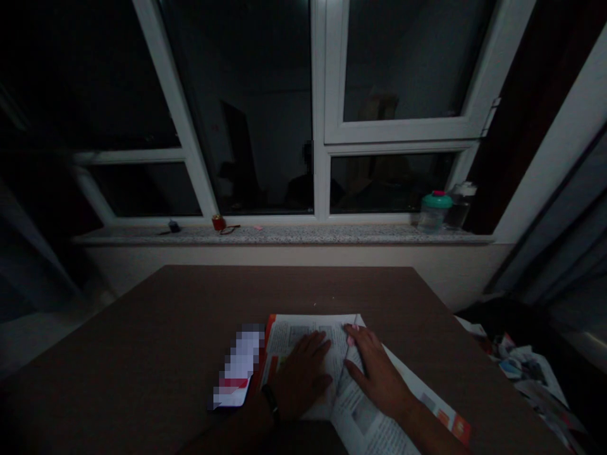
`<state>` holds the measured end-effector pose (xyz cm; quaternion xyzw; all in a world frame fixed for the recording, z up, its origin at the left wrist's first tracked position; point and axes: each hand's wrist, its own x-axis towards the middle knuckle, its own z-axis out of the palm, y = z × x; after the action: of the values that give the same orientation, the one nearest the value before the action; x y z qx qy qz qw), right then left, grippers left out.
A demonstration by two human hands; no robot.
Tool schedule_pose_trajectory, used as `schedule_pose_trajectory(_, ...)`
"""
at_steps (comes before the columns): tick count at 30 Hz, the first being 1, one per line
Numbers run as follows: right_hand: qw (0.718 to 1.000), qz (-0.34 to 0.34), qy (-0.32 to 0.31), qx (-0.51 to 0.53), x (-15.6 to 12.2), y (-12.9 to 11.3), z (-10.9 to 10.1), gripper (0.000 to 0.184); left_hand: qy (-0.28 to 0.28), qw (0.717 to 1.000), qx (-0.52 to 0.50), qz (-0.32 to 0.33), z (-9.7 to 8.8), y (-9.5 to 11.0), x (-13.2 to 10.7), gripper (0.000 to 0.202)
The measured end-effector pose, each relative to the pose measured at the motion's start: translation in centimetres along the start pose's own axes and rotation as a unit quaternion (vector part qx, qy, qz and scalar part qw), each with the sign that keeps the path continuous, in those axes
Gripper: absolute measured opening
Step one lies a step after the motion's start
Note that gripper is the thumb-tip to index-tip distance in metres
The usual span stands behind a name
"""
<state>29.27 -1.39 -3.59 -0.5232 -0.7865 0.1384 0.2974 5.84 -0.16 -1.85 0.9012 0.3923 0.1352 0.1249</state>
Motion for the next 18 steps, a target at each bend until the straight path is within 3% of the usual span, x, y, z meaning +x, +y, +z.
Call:
schedule_pose_trajectory(12, 1.0, -0.011, -0.027, -0.003, -0.7, 0.9, -0.6, 0.063, 0.008, 0.999, -0.025, -0.032, -0.7, 1.0, 1.0, 0.057)
schedule_pose_trajectory(18, 0.999, -0.026, -0.02, 0.009, -0.5, 1.2, -0.5, 0.066, 0.017, 0.999, -0.025, 0.021, 0.6, 2.1, 2.8, 0.068)
